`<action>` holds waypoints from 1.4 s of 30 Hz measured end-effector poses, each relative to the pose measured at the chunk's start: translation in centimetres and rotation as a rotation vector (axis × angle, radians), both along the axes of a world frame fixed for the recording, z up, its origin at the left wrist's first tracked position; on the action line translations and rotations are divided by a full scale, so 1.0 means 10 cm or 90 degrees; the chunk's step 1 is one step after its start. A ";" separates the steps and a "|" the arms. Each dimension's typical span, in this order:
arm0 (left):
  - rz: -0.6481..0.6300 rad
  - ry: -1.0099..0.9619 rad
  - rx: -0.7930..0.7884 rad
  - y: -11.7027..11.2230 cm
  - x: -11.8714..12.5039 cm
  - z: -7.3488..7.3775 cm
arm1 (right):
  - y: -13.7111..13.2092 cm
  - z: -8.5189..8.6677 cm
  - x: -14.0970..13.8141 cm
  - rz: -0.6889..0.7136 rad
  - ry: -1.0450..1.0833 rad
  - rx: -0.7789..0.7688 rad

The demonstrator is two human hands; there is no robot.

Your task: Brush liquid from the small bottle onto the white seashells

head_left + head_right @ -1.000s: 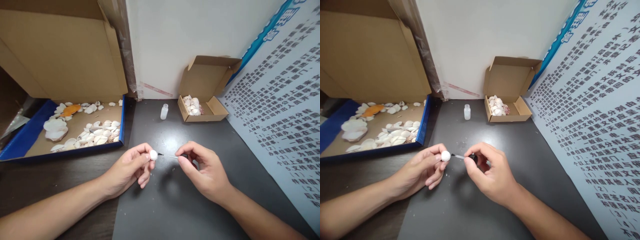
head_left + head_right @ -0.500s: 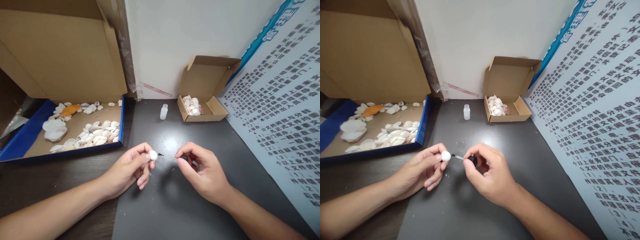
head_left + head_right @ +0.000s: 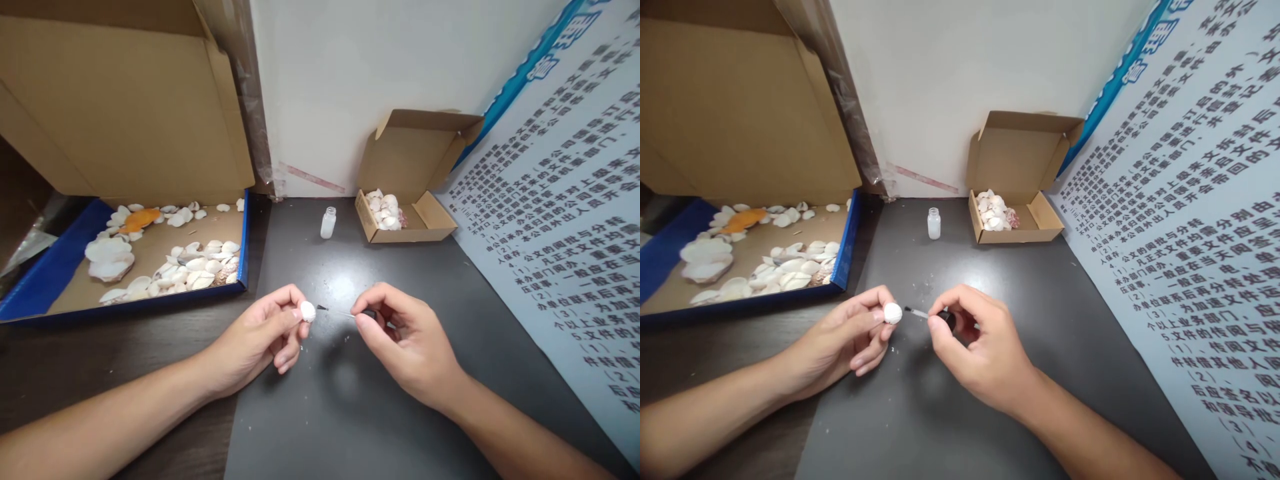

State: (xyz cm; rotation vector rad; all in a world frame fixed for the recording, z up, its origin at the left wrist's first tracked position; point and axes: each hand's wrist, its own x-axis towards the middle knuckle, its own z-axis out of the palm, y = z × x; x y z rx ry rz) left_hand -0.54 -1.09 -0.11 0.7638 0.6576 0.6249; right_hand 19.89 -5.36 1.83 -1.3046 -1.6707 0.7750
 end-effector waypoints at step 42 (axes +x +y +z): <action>-0.028 0.001 0.015 -0.01 -0.02 -0.02 | -0.03 0.03 0.00 -0.001 0.010 -0.043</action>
